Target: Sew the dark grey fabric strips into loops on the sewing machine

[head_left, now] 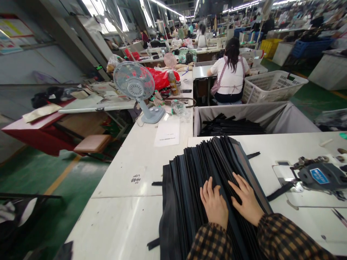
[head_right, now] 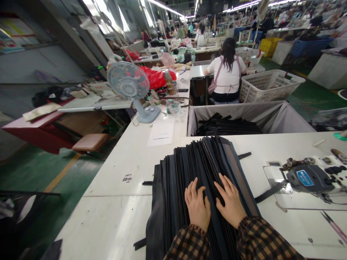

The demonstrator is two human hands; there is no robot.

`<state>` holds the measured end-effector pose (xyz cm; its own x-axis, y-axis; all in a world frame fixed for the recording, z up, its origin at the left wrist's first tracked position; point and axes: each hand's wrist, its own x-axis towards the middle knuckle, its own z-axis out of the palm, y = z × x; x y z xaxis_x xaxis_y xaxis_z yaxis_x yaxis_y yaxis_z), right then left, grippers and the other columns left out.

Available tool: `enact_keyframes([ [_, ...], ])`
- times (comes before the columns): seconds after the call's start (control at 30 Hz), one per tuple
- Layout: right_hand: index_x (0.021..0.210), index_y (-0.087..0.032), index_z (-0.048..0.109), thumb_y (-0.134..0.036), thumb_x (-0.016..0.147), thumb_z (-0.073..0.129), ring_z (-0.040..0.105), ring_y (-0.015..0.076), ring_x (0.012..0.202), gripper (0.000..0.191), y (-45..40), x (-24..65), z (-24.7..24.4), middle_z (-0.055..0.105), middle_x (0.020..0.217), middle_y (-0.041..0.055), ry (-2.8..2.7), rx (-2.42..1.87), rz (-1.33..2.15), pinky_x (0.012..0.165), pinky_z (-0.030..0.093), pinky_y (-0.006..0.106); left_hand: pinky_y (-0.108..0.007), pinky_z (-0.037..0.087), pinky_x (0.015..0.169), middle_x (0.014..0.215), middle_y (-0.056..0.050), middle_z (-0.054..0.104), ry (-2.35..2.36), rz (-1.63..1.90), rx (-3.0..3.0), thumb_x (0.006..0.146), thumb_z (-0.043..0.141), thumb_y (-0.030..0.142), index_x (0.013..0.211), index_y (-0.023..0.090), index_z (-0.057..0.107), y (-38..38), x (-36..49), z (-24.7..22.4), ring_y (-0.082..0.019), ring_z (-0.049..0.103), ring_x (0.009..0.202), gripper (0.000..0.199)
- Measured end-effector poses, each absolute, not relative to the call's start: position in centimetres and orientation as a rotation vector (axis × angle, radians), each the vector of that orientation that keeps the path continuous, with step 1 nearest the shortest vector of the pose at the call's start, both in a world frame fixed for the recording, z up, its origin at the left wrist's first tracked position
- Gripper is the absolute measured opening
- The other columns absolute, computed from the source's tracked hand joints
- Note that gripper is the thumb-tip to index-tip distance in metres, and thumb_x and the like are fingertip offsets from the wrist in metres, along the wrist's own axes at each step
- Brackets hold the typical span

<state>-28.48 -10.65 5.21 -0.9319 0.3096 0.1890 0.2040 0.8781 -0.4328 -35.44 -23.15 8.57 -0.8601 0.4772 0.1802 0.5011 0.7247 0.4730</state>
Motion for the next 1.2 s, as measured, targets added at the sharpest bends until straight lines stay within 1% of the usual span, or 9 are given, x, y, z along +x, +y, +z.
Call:
enact_keyframes([
  [0.1, 0.133, -0.023, 0.022, -0.03, 0.075, 0.042, 0.018, 0.0289, 0.126, 0.061, -10.9, -28.4, 5.1, 0.013, 0.141, 0.0075, -2.747, -0.573, 0.515, 0.095, 0.023, 0.056, -0.052, 0.019, 0.104, 0.117, -0.003, 0.053, -2.902, -0.783, -1.085, 0.072, 0.041, 0.004, 0.087, 0.021, 0.06, -22.6, -35.6, 8.8, -0.024, 0.034, 0.12, 0.03],
  [0.17, 0.135, -0.021, 0.014, -0.034, 0.076, 0.043, 0.017, 0.0302, 0.126, 0.067, -11.1, -28.2, 4.8, 0.013, 0.141, 0.01, -2.701, -0.708, 0.494, 0.094, 0.021, 0.059, -0.053, 0.018, 0.104, 0.104, -0.002, 0.059, -2.93, -0.808, -1.139, 0.073, 0.04, 0.004, 0.092, 0.022, 0.059, -22.3, -35.6, 8.8, -0.022, 0.04, 0.116, 0.032],
  [0.3, 0.135, -0.019, 0.009, -0.044, 0.077, 0.042, 0.021, 0.0294, 0.125, 0.072, -10.7, -27.4, 3.6, 0.018, 0.139, 0.0136, -2.72, -0.793, 0.596, 0.09, 0.03, 0.054, -0.057, 0.014, 0.102, 0.1, -0.002, 0.061, -2.978, -0.82, -0.973, 0.08, 0.04, 0.015, 0.101, 0.023, 0.054, -21.6, -35.3, 9.2, -0.022, 0.042, 0.112, 0.026],
  [0.4, 0.134, -0.019, 0.013, -0.048, 0.078, 0.04, 0.024, 0.0292, 0.124, 0.069, -10.2, -27.1, 3.0, 0.021, 0.138, 0.0148, -2.768, -0.766, 0.654, 0.088, 0.035, 0.051, -0.06, 0.012, 0.1, 0.094, -0.002, 0.062, -2.986, -0.814, -0.87, 0.08, 0.045, 0.026, 0.101, 0.022, 0.053, -20.8, -35.2, 9.4, -0.023, 0.043, 0.109, 0.023],
  [0.5, 0.132, -0.02, 0.019, -0.047, 0.078, 0.04, 0.024, 0.0289, 0.124, 0.063, -9.7, -27.1, 2.9, 0.02, 0.139, 0.0134, -2.779, -0.764, 0.658, 0.088, 0.035, 0.049, -0.062, 0.011, 0.099, 0.088, -0.002, 0.062, -2.999, -0.834, -0.791, 0.077, 0.048, 0.028, 0.11, 0.02, 0.047, -20.1, -35.1, 9.1, -0.023, 0.045, 0.105, 0.034],
  [0.77, 0.125, -0.024, 0.032, -0.045, 0.074, 0.044, 0.027, 0.0282, 0.122, 0.057, -9.0, -27.1, 3.0, 0.021, 0.139, 0.0095, -2.797, -0.79, 0.699, 0.085, 0.037, 0.049, -0.063, 0.006, 0.098, 0.087, -0.003, 0.061, -3.034, -0.788, -0.76, 0.078, 0.044, 0.024, 0.112, 0.02, 0.044, -19.3, -35.0, 9.0, -0.024, 0.043, 0.107, 0.035],
  [0.93, 0.125, -0.024, 0.032, -0.046, 0.075, 0.044, 0.027, 0.0277, 0.123, 0.056, -8.8, -26.9, 3.0, 0.02, 0.139, 0.0082, -2.81, -0.801, 0.728, 0.084, 0.038, 0.048, -0.063, 0.006, 0.099, 0.09, -0.004, 0.061, -3.027, -0.701, -0.733, 0.072, 0.042, 0.012, 0.114, 0.019, 0.044, -19.0, -34.8, 9.3, -0.023, 0.044, 0.107, 0.042],
  [1.1, 0.124, -0.023, 0.034, -0.05, 0.076, 0.042, 0.026, 0.0274, 0.123, 0.056, -9.0, -26.8, 3.2, 0.02, 0.139, 0.008, -2.801, -0.798, 0.76, 0.086, 0.037, 0.049, -0.065, 0.007, 0.097, 0.092, -0.006, 0.06, -3.036, -0.679, -0.705, 0.075, 0.044, 0.021, 0.116, 0.016, 0.043, -18.9, -34.7, 8.7, -0.025, 0.043, 0.107, 0.041],
  [1.2, 0.124, -0.023, 0.034, -0.049, 0.076, 0.043, 0.027, 0.0275, 0.122, 0.055, -9.0, -26.8, 3.1, 0.021, 0.139, 0.0082, -2.778, -0.795, 0.779, 0.087, 0.037, 0.049, -0.063, 0.008, 0.099, 0.099, -0.008, 0.059, -3.048, -0.63, -0.718, 0.07, 0.043, 0.01, 0.121, 0.015, 0.038, -19.1, -34.6, 8.6, -0.024, 0.042, 0.109, 0.052],
])
